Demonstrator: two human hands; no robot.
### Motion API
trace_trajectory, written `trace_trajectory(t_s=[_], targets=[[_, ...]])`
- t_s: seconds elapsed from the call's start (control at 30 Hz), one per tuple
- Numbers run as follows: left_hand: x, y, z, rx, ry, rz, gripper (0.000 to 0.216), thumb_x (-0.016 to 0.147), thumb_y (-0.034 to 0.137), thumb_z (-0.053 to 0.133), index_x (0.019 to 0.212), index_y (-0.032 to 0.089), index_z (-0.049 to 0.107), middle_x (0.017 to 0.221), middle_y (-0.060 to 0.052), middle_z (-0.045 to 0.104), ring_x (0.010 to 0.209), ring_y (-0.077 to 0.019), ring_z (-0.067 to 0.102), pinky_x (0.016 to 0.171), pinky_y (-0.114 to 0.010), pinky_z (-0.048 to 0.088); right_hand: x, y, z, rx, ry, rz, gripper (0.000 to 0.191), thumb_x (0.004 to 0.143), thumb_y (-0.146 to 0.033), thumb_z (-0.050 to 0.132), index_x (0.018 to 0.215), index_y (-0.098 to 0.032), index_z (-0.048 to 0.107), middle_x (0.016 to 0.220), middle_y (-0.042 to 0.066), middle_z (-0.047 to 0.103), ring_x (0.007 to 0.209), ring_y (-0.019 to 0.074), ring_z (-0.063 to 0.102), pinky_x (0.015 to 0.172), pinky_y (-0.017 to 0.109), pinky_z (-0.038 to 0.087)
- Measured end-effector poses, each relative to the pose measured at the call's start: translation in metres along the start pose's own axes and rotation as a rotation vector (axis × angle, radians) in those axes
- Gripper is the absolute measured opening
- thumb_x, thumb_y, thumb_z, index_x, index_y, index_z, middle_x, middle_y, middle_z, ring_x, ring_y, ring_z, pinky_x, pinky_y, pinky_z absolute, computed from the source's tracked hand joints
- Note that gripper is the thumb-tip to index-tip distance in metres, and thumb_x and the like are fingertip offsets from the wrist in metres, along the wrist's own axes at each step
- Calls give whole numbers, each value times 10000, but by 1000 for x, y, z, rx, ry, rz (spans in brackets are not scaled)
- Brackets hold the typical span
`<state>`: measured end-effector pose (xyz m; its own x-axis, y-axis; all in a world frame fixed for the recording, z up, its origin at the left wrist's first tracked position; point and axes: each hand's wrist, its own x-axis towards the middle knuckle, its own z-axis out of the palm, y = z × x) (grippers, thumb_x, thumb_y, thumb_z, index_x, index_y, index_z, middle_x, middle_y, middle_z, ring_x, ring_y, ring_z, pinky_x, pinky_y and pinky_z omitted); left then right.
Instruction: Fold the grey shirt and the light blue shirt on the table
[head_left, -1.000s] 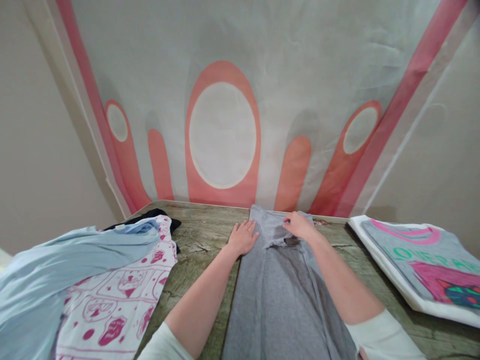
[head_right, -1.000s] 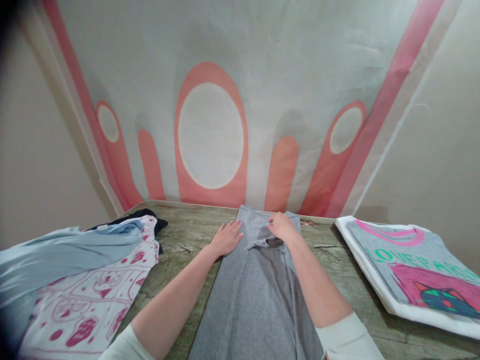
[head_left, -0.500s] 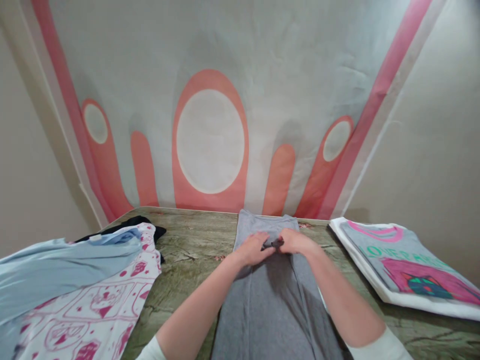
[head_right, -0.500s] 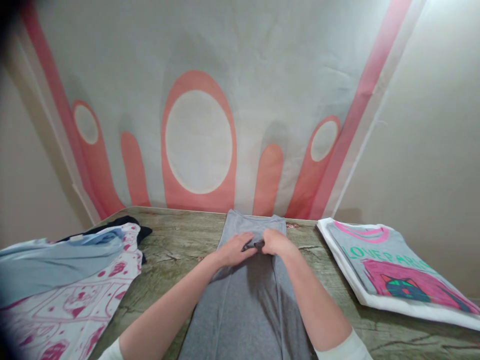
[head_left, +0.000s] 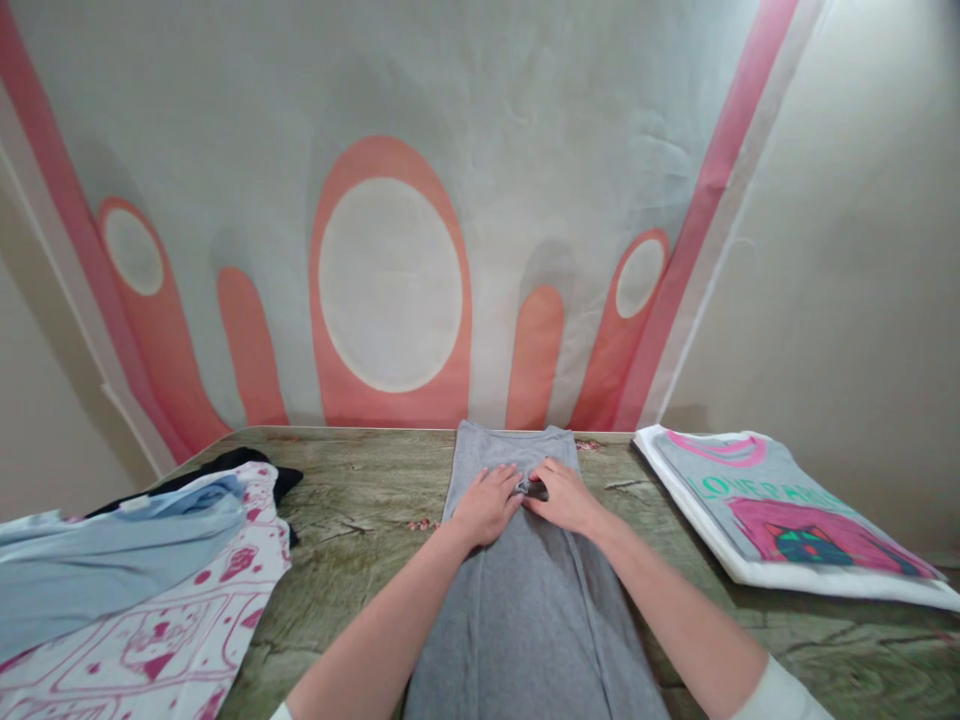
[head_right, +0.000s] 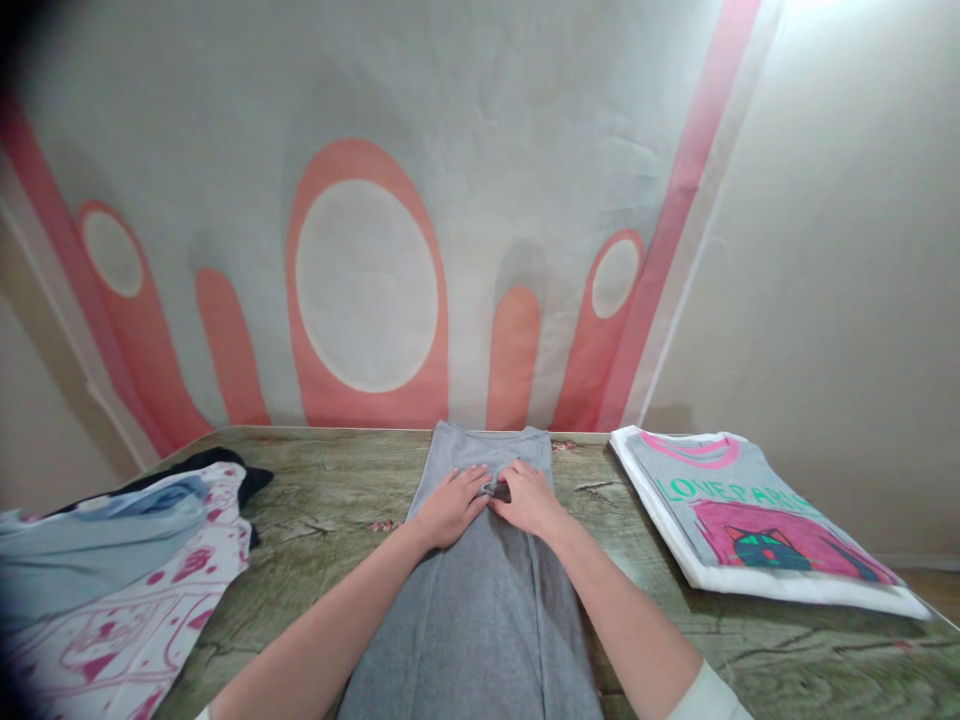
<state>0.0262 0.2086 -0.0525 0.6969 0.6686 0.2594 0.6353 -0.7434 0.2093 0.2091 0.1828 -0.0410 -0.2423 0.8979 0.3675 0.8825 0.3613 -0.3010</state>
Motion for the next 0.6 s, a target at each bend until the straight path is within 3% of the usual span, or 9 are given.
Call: trace_trajectory(t_s=[0.1, 0.33, 0.43, 0.6], targets=[[1, -1, 1, -34, 1, -25, 438, 949, 344, 231, 1336, 207, 382, 1408, -48, 360, 1315, -162, 269, 1087, -359, 165, -2, -6, 8, 2, 55, -10, 260, 737, -358, 610, 909, -163, 595, 925, 74, 570, 897, 202, 516, 805, 321, 391], [5, -3, 3, -173, 33, -104, 471, 959, 374, 165, 1335, 201, 389, 1369, -38, 420, 1290, -144, 319, 1083, -341, 201, -1, -14, 19, 19, 108, 34, 118, 768, -191, 544, 876, -169, 587, 928, 73, 580, 918, 197, 521, 830, 295, 394], [6, -3, 1, -238, 43, -129, 459, 959, 364, 175, 1337, 212, 386, 1362, -25, 430, 1277, -138, 342, 1088, -342, 200, 1, -9, 20, 87, 131, 60, 147, 798, -147, 472, 874, -176, 595, 921, 67, 602, 906, 185, 540, 827, 286, 397], [5, -1, -7, -390, 114, -178, 462, 959, 360, 169, 1349, 211, 368, 1361, -6, 430, 1255, -125, 375, 1083, -312, 233, 9, 10, 20, 321, 211, 242, 213, 860, -246, 391, 865, -172, 591, 833, 57, 646, 788, 183, 588, 725, 287, 426]])
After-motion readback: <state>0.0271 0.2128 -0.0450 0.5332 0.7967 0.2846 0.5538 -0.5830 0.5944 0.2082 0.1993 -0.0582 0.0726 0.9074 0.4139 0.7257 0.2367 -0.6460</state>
